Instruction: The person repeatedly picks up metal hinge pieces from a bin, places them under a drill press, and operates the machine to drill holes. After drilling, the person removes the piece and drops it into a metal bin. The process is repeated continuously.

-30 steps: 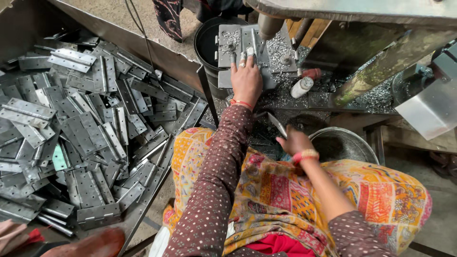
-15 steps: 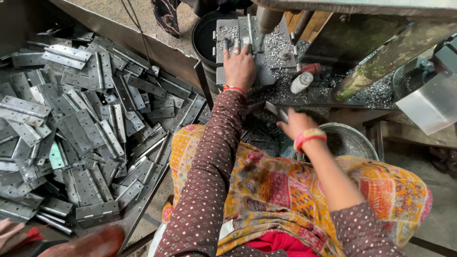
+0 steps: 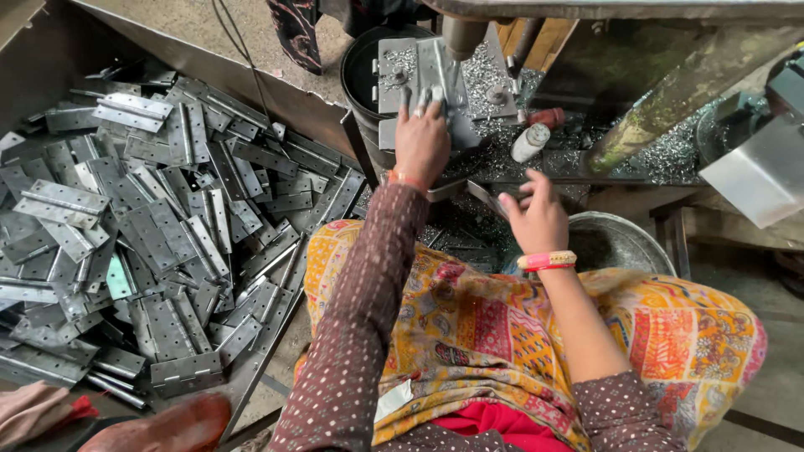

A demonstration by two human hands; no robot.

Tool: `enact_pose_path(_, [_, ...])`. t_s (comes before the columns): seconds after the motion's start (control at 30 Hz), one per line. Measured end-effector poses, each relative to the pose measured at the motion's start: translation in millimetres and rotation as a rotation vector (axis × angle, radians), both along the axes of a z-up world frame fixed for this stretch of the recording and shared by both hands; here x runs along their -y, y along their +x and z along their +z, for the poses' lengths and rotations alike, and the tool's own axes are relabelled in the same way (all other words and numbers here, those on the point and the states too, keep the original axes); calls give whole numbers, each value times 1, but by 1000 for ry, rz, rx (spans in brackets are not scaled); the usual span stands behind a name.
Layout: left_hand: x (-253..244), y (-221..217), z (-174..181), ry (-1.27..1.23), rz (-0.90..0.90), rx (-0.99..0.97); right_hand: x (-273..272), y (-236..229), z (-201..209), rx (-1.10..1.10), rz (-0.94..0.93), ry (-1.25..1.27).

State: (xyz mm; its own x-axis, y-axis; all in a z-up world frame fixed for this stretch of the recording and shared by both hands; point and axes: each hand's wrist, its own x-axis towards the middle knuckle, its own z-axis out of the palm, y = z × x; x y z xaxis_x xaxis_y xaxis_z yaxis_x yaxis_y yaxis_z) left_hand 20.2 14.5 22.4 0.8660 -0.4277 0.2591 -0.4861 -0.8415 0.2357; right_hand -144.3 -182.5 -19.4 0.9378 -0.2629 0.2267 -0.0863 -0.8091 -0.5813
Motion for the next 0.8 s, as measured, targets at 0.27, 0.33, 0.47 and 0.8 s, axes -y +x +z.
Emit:
enact_pose_path(0.27, [1, -111, 4, -29, -24, 530, -1, -5, 4, 357, 50, 179])
enact_pose_path(0.33, [-3, -99, 11, -67, -109, 492, 2, -4, 4, 359, 42, 188])
enact_pose_path(0.47, [-7, -68, 26, -230, -146, 432, 5, 2, 4, 322, 27, 210])
enact_pose_path(0.8, [-7, -12, 0, -14, 146, 127, 5, 6, 4, 327, 49, 250])
